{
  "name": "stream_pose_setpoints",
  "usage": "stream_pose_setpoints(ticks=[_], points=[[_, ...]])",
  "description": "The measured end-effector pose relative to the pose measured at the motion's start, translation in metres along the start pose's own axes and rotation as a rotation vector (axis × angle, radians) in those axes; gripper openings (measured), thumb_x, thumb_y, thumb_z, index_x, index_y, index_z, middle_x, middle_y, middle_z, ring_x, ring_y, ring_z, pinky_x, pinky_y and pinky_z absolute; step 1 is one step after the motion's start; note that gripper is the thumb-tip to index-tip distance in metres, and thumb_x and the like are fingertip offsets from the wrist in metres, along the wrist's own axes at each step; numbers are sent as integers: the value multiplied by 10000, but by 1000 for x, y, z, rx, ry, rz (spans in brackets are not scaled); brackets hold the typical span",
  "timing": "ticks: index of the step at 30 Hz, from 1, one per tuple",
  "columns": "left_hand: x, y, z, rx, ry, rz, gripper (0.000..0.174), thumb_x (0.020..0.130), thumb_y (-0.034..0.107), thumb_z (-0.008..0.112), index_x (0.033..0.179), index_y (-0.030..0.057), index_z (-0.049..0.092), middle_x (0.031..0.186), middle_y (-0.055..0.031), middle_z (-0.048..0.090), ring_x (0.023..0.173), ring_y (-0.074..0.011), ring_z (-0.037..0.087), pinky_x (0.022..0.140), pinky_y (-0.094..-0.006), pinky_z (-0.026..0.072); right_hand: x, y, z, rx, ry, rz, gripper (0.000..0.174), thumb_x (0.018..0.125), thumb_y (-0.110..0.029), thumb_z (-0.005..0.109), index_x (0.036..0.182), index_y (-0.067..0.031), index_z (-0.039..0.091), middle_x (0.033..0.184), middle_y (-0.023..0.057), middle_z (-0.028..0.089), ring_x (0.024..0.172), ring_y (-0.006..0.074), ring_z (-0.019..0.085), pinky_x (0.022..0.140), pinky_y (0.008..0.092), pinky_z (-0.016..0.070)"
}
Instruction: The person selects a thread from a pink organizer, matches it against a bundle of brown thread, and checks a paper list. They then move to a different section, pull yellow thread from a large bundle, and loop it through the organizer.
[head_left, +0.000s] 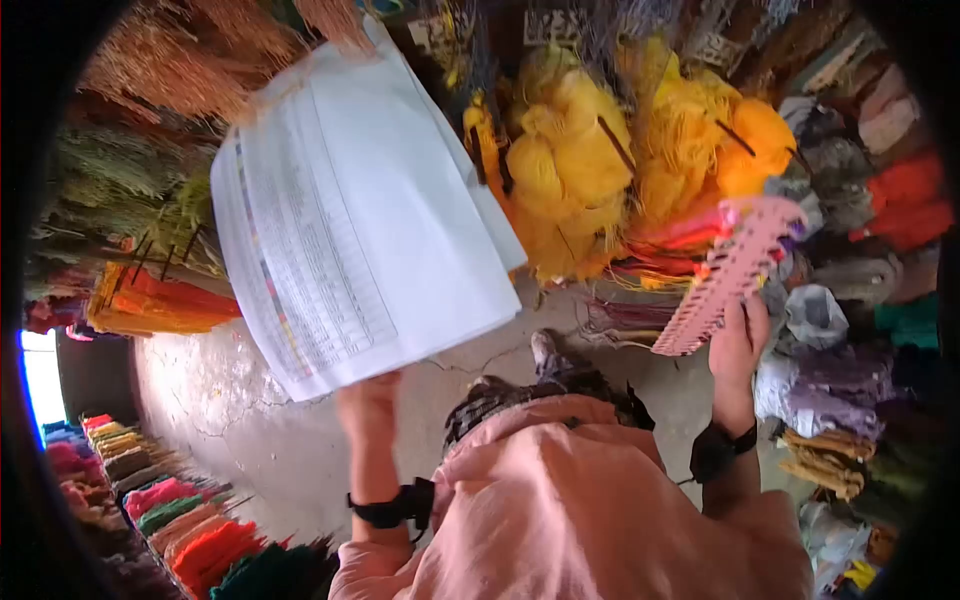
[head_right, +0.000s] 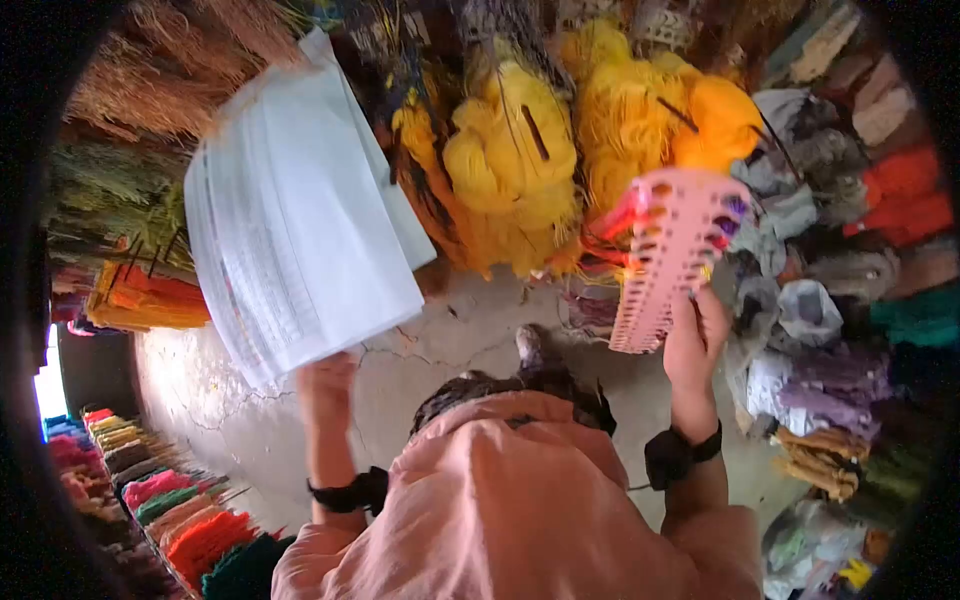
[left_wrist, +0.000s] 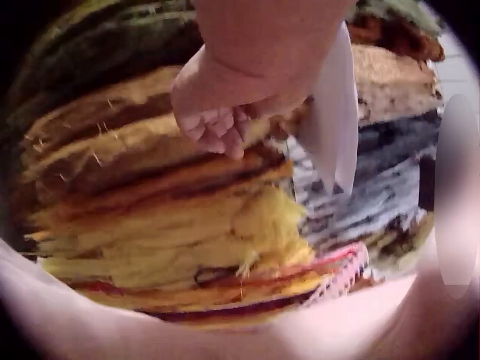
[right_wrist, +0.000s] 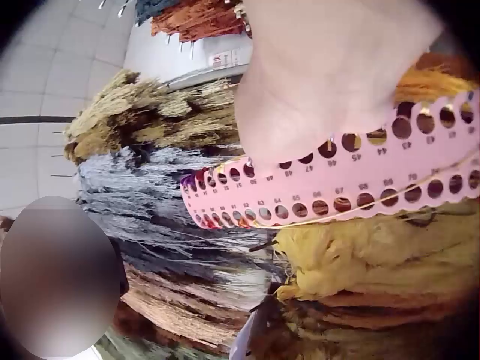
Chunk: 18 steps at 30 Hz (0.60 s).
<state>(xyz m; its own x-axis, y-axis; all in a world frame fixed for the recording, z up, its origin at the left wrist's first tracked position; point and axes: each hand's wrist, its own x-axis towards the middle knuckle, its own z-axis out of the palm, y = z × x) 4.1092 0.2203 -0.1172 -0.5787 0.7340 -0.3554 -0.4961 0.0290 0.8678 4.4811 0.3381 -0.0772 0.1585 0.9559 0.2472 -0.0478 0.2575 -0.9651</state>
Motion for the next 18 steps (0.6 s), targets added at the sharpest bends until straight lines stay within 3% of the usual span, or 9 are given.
stream_pose_setpoints(ticks=[3, 4, 7, 10, 12, 13, 14, 17, 18], points=[[-1, 64, -16, -218, -32, 84, 505, 884, 348, 298, 1256, 6, 285, 1262, -151, 370, 1138, -293, 383, 933, -413, 326, -10, -11, 8, -174, 6, 12, 144, 834, -41, 461, 932, 44, 523, 788, -13, 526, 706, 36, 461, 629, 182, 385], [2, 81, -34, -189, -391, 73, 563, 867, 450, 301, 1242, 32, 345, 1228, -98, 424, 1151, -238, 359, 905, -364, 329, -10, -17, 16, -135, -28, 66, 138, 828, -51, 484, 921, 43, 525, 785, -19, 525, 699, 25, 451, 620, 173, 377], [-3, 123, -7, -261, -688, -42, 646, 851, 516, 267, 1226, -4, 345, 1246, -154, 388, 1158, -291, 349, 908, -453, 310, -15, -36, 28, -275, -114, 62, 144, 828, -48, 487, 930, 46, 527, 780, -20, 524, 701, 25, 452, 617, 171, 378], [-12, 135, 15, 654, -516, 353, 506, 856, 399, 388, 1138, -20, 414, 1086, -161, 497, 1006, -291, 460, 783, -407, 399, -25, -40, 30, -422, -100, -33, 170, 825, -64, 491, 951, 42, 533, 851, 28, 555, 765, 72, 483, 704, 208, 394], [-15, 138, 34, 803, -326, 339, 415, 836, 309, 478, 1090, -18, 441, 949, -132, 551, 825, -252, 537, 651, -325, 442, -31, -46, 41, -395, -118, 19, 206, 840, -56, 450, 1007, 52, 506, 863, 35, 552, 782, 77, 483, 721, 214, 390], [-12, 133, 38, 311, -259, 48, 392, 820, 276, 518, 1074, -14, 450, 886, -116, 566, 733, -224, 559, 586, -283, 447, -34, -43, 41, -474, -133, -5, 197, 839, -48, 453, 1001, 51, 508, 857, 32, 545, 772, 67, 469, 714, 203, 381], [-16, 131, 40, 365, -279, 107, 388, 821, 279, 510, 1067, -16, 453, 879, -115, 569, 714, -208, 563, 572, -269, 446, -36, -43, 40, -643, -173, -59, 159, 838, -40, 455, 956, 50, 513, 836, 21, 538, 760, 60, 456, 701, 202, 375], [-23, 132, 40, 381, -412, 175, 383, 831, 290, 482, 1048, -25, 461, 873, -116, 578, 685, -177, 572, 551, -243, 447, -48, -43, 34, -351, -158, 89, 126, 834, -37, 463, 913, 49, 509, 800, 8, 530, 742, 56, 442, 669, 202, 372], [-25, 126, 33, 283, -473, 135, 384, 836, 294, 468, 1042, -31, 462, 881, -122, 580, 692, -177, 573, 558, -246, 451, -51, -42, 36, -580, -202, -108, 114, 832, -52, 472, 880, 47, 503, 726, 36, 530, 681, 60, 445, 604, 215, 377]])
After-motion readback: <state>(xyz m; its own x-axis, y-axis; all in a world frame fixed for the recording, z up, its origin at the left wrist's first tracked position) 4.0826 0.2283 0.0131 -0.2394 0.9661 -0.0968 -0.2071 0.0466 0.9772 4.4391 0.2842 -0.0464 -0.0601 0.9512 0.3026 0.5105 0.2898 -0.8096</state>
